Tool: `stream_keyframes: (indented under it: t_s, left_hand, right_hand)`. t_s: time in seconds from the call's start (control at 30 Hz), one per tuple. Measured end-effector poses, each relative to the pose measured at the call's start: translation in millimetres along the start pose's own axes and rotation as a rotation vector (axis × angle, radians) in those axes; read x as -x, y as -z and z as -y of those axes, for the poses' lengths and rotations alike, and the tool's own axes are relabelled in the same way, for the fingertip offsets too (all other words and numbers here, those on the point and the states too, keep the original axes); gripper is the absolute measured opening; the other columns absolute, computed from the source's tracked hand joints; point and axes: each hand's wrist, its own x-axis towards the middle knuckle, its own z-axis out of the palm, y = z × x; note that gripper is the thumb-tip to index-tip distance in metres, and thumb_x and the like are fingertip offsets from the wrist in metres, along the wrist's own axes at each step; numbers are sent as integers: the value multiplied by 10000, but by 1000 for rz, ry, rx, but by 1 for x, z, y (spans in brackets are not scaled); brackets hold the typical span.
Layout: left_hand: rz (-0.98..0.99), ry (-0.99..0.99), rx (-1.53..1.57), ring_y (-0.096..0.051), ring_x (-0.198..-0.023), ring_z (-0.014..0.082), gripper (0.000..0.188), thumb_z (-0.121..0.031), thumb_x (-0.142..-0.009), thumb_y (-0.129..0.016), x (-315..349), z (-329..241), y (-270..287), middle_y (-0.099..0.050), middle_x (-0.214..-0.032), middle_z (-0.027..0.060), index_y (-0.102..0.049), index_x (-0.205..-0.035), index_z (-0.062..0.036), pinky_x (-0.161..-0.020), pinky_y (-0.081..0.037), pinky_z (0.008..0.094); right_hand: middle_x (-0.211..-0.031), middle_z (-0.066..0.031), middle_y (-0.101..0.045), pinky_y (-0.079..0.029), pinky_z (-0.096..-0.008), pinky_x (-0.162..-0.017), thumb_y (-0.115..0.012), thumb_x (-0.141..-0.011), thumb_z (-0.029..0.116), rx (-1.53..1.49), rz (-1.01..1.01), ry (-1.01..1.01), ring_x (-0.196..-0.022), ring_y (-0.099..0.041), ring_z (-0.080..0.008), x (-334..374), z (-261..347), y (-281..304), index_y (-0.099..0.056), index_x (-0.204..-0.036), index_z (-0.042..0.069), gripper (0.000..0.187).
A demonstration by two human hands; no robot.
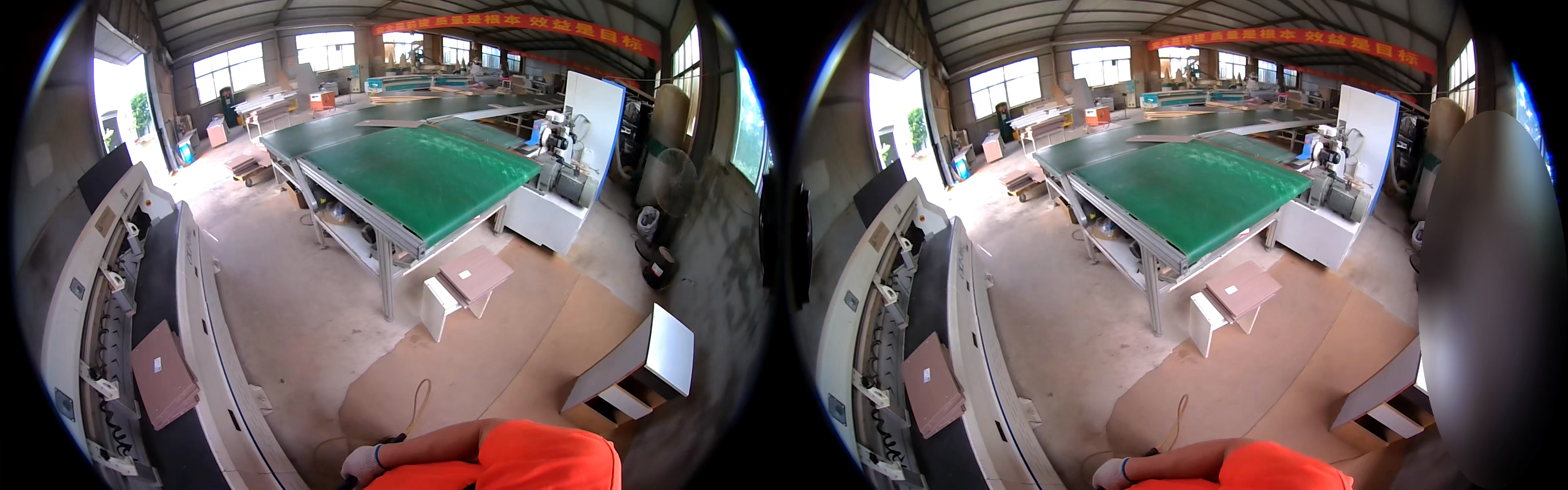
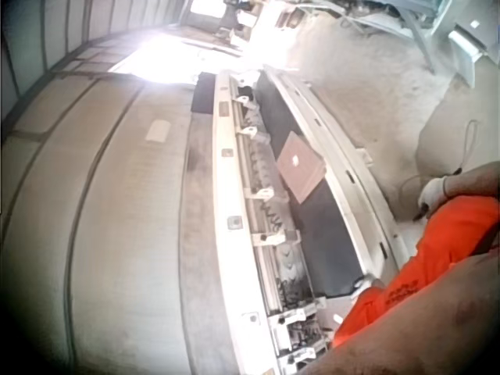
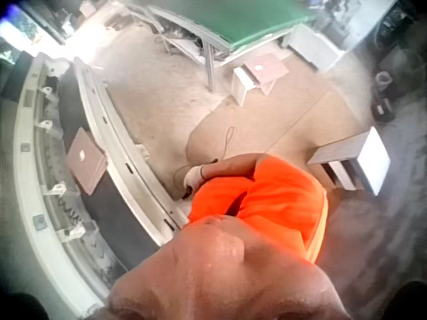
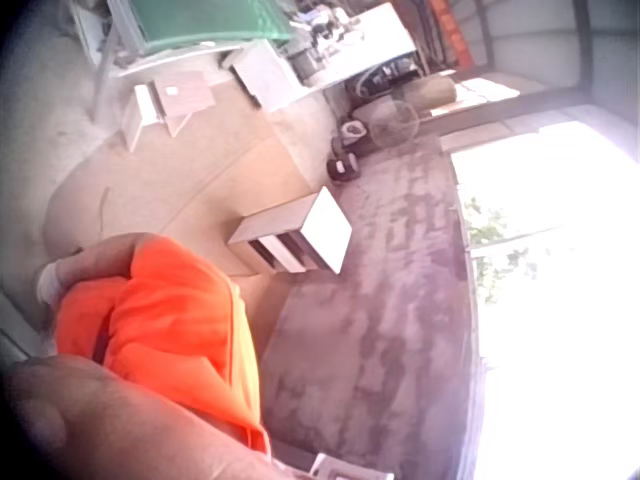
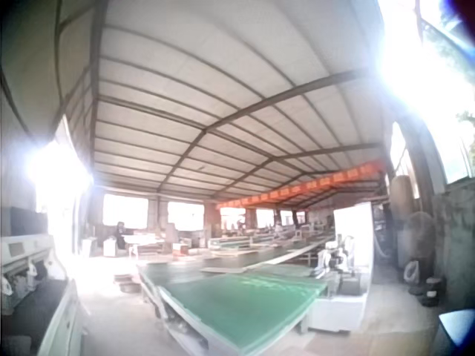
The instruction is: The person operates a large industrial machine in a workshop, repeatedly placing rectangular panels onto the machine bed and using a screwdriver to press a green button to start the cycle. After each cycle, the person removes the processed panel and places it on a nearby green table.
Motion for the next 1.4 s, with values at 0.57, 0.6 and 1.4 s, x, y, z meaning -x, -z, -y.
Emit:
stream_keyframes:
  t_s: [0.57,0.6,1.4]
  left_hand:
    - [45,211,-85,-498,-1441,509,780,-596,-980,-663,5,-1,-11,-558,-1549,273,-600,-1477,2,-1187,-380,671]
    - [46,217,-91,-497,-1442,509,782,-598,-980,-662,4,0,-11,-557,-1551,273,-599,-1479,1,-1187,-379,672]
    - [119,474,-251,-463,-1474,518,835,-643,-982,-625,9,4,-14,-530,-1583,279,-561,-1520,-8,-1193,-347,704]
  right_hand:
    - [-906,-104,-803,-561,-458,-760,-879,-830,417,-199,230,54,-842,-745,-286,14,104,50,-858,-1004,141,326]
    - [-915,-108,-807,-563,-459,-768,-878,-832,425,-141,166,37,-848,-748,-292,17,108,49,-860,-1003,144,329]
    - [-923,-130,-806,-582,-479,-798,-842,-796,515,-24,21,140,-881,-764,-334,0,91,39,-864,-974,184,377]
